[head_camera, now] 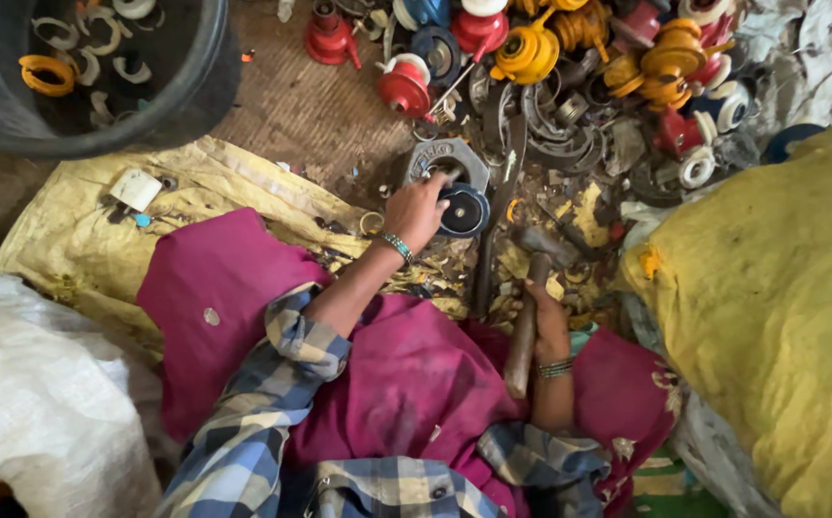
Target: The person sits on the floor and uses a hammer and a metal jig to repeatedly strike and shape a small blue metal part. The person adjusts the part's position in the jig multiple times and continues hammering until the end of the clip.
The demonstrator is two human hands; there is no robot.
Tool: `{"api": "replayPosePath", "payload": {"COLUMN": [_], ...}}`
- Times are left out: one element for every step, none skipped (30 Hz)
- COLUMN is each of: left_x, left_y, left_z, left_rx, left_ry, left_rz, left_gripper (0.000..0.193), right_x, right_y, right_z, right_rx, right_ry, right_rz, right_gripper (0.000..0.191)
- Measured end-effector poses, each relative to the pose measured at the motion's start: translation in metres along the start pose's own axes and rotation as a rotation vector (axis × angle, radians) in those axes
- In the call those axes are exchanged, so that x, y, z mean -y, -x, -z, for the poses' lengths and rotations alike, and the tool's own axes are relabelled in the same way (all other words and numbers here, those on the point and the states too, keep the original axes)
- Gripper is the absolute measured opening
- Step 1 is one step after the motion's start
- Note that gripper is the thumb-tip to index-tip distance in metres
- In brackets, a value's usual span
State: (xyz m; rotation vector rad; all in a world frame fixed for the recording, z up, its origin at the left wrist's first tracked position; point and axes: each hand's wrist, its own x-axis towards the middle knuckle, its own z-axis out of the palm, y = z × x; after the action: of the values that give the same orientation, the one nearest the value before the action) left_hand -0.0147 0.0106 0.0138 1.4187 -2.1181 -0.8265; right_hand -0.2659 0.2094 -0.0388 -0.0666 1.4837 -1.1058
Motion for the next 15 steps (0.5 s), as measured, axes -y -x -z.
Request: {"api": "replayPosePath", "payload": {"left_x": [0.000,0.001,0.003,0.005,0.008,0.011,0.014,0.015,0.015,0.016,0.014,0.012,0.010,0.009,0.009], "left_y": [-0.001,-0.002,-0.004,-0.005,-0.005,-0.004,-0.002,0.001,0.008,0.013,0.020,0.029,0.036,0.041,0.045], "left_z": [0.004,0.009,0.015,0.020,0.025,0.030,0.033,0.033,0.031,0.028,0.021,0.012,0.004,-0.003,-0.007], "left_rx": [0.018,0.005,-0.008,-0.025,0.029,0.081,0.132,0.179,0.225,0.271,0.391,0.513,0.510,0.508,0.505], "left_ry": [-0.015,-0.049,-0.084,-0.118,-0.201,-0.282,-0.360,-0.406,-0.452,-0.497,-0.532,-0.564,-0.578,-0.596,-0.616], "left_rz": [-0.003,-0.029,-0.055,-0.084,-0.072,-0.061,-0.051,-0.042,-0.033,-0.024,0.001,0.029,0.003,-0.024,-0.052], "left_gripper": [0.027,0.026,0.025,0.024,0.018,0.014,0.013,0.014,0.017,0.020,0.020,0.023,0.024,0.025,0.026], "right_x": [-0.003,-0.005,-0.008,-0.012,-0.013,-0.013,-0.010,-0.005,0.002,0.010,0.020,0.030,0.039,0.047,0.052], "right_y": [-0.001,-0.001,0.000,0.000,0.003,0.007,0.012,0.018,0.024,0.031,0.035,0.038,0.040,0.040,0.040], "right_z": [0.001,0.000,-0.002,-0.004,-0.009,-0.016,-0.023,-0.032,-0.042,-0.053,-0.067,-0.081,-0.096,-0.113,-0.128], "right_rx": [-0.001,-0.001,0.000,-0.055,-0.110,-0.167,-0.259,-0.345,-0.424,-0.365,-0.303,-0.239,-0.194,-0.147,-0.102], "right_ry": [0.016,0.032,0.049,0.101,0.154,0.208,0.500,0.794,1.089,1.097,1.105,1.114,1.160,1.200,1.239], "right_rz": [0.023,0.042,0.060,0.121,0.185,0.254,0.543,0.836,1.129,1.105,1.080,1.053,1.082,1.110,1.140], "right_gripper": [0.026,0.026,0.026,0.032,0.038,0.045,0.055,0.066,0.078,0.082,0.085,0.089,0.094,0.099,0.105]}}
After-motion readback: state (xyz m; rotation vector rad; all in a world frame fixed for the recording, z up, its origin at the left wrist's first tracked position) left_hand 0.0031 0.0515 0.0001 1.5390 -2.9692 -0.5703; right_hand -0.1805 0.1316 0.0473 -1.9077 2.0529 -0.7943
